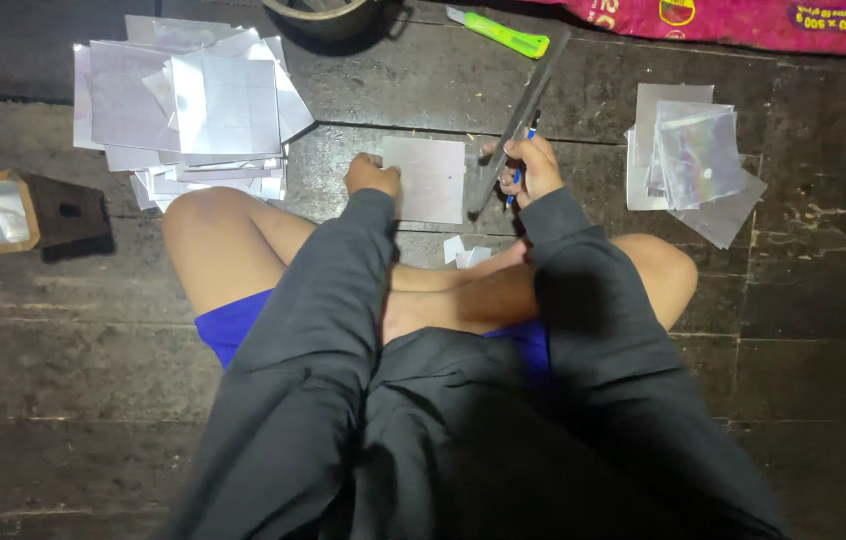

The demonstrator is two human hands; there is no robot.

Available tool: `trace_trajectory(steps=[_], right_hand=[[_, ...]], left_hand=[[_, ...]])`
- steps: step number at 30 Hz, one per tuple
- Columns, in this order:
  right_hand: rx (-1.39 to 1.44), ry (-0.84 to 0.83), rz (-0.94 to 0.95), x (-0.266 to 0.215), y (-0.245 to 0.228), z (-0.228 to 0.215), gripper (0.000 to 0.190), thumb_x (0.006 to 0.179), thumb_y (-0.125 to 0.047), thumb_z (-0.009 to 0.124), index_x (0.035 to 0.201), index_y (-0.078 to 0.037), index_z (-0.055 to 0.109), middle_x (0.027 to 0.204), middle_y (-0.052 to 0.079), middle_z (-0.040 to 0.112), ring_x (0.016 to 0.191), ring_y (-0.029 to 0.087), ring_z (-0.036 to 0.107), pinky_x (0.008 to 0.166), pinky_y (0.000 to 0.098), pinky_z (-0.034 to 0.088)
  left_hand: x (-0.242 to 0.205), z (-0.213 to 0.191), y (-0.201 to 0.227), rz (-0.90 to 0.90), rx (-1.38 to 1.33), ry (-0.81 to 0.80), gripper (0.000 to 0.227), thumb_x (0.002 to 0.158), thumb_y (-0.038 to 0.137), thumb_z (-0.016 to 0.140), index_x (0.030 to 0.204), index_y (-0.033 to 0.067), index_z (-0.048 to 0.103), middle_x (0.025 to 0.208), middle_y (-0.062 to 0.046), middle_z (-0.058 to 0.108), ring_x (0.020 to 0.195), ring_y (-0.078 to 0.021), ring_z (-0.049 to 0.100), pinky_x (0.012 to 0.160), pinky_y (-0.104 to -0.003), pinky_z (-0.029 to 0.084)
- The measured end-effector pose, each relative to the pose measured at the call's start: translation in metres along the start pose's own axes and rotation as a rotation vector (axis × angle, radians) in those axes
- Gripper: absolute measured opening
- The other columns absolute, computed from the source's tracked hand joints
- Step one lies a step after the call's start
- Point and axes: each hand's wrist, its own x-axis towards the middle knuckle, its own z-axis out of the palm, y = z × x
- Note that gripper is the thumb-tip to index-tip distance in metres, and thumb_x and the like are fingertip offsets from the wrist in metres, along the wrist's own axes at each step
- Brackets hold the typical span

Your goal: Marking and cutting small square sheets of material using a ruler, pen, and utility knife.

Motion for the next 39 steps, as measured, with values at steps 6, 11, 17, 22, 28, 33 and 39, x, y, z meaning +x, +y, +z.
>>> trace_trajectory(steps=[6, 11, 17, 22, 28, 33, 39], right_hand=[[-0.500, 0.021, -0.219, 0.033, 0.030, -0.021, 0.016, 0.081, -0.016, 0.076, 0.082, -0.005, 0.065, 0.058, 0.009, 0.054, 0.043, 0.014, 0.048, 0.036, 0.0257, 0.035], [-0.945, 0.015, -0.261, 0.001, 0.006, 0.020, 0.036, 0.081, -0.018, 0.083, 0.106, -0.001, 0.064, 0.086, 0.017, 0.065, 0.082, 0.030, 0.064, 0.069, 0.0416, 0.054], [-1.604, -0.075, -0.164, 0.002, 0.001, 0.064, 0.050, 0.078, -0.037, 0.076, 0.121, -0.013, 0.067, 0.109, 0.013, 0.072, 0.104, 0.039, 0.070, 0.086, 0.0567, 0.056], [-1.649, -0.099, -0.246, 0.021, 0.024, 0.085, 0.048, 0.080, -0.034, 0.075, 0.123, -0.014, 0.068, 0.113, 0.011, 0.069, 0.101, 0.039, 0.071, 0.084, 0.0565, 0.056], [-1.643, 0.046, -0.243, -0.002, 0.016, 0.096, 0.048, 0.089, -0.035, 0.079, 0.134, -0.023, 0.066, 0.138, 0.005, 0.049, 0.116, 0.040, 0.067, 0.098, 0.0568, 0.056], [-1.529, 0.288, 0.001, 0.022, 0.046, 0.022, 0.037, 0.087, -0.048, 0.080, 0.120, -0.034, 0.071, 0.119, -0.001, 0.056, 0.111, 0.038, 0.068, 0.094, 0.0576, 0.054], [-1.398, 0.502, -0.324, 0.024, 0.056, 0.036, 0.033, 0.080, -0.037, 0.083, 0.107, -0.020, 0.078, 0.101, 0.008, 0.070, 0.089, 0.037, 0.069, 0.077, 0.0487, 0.054]], left_hand=[[-0.075, -0.045, 0.080, -0.048, -0.076, 0.039, 0.029, 0.087, 0.023, 0.075, 0.113, 0.0173, 0.063, 0.109, -0.010, 0.074, 0.110, -0.0302, 0.073, 0.097, -0.045, 0.059], [-0.090, -0.048, 0.093, -0.034, -0.056, 0.036, 0.029, 0.091, 0.019, 0.073, 0.116, 0.0147, 0.059, 0.113, -0.012, 0.069, 0.113, -0.0322, 0.071, 0.101, -0.045, 0.058], [-0.111, -0.087, 0.108, 0.102, 0.285, -0.051, 0.039, 0.091, 0.034, 0.074, 0.118, 0.0109, 0.059, 0.115, -0.017, 0.071, 0.115, -0.0416, 0.069, 0.100, -0.057, 0.053], [-0.132, -0.122, 0.114, 0.140, 0.406, -0.130, 0.064, 0.096, 0.055, 0.065, 0.131, 0.0015, 0.058, 0.121, -0.025, 0.069, 0.119, -0.0450, 0.066, 0.102, -0.058, 0.052], [-0.100, -0.074, 0.072, 0.338, 0.535, 0.111, 0.063, 0.094, 0.064, 0.064, 0.124, 0.0097, 0.056, 0.112, -0.014, 0.069, 0.113, -0.0380, 0.065, 0.094, -0.056, 0.047], [-0.111, -0.097, 0.090, 0.574, 0.638, 0.111, 0.065, 0.096, 0.051, 0.069, 0.143, 0.0158, 0.041, 0.150, -0.016, 0.031, 0.147, -0.0400, 0.022, 0.115, -0.069, 0.017], [-0.072, -0.100, 0.085, 0.821, 0.727, 0.106, 0.069, 0.075, 0.045, 0.084, 0.135, 0.0258, 0.055, 0.149, -0.012, 0.042, 0.141, -0.0407, 0.030, 0.104, -0.083, 0.022]])
